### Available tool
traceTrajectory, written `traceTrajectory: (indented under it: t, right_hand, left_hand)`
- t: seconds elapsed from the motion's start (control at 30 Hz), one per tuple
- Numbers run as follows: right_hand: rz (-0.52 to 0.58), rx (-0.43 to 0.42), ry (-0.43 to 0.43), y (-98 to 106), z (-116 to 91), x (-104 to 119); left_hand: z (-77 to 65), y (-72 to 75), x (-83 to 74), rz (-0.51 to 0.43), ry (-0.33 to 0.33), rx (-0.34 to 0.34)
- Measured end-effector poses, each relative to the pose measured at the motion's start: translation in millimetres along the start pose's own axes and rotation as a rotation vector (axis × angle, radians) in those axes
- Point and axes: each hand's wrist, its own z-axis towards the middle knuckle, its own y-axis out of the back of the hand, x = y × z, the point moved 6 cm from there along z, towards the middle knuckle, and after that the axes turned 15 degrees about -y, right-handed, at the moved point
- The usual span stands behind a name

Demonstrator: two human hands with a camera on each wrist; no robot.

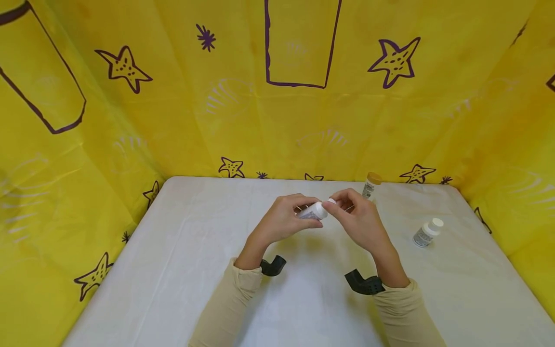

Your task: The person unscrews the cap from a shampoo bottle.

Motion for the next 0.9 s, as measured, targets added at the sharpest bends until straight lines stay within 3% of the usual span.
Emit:
traceTrajectory:
  t: [0.37,0.9]
  right_hand:
    - [0.008,-0.034,0.034,-0.7,0.7,3.7]
    - [-0.04,-0.026,0.227,-0.8,-6.2,13.5]
  left_hand:
    - [1.9,1.7,-0.6,0.017,0.023,0.0]
    - [-2.2,2.4,0.1,-0.016,0.081,-0.003]
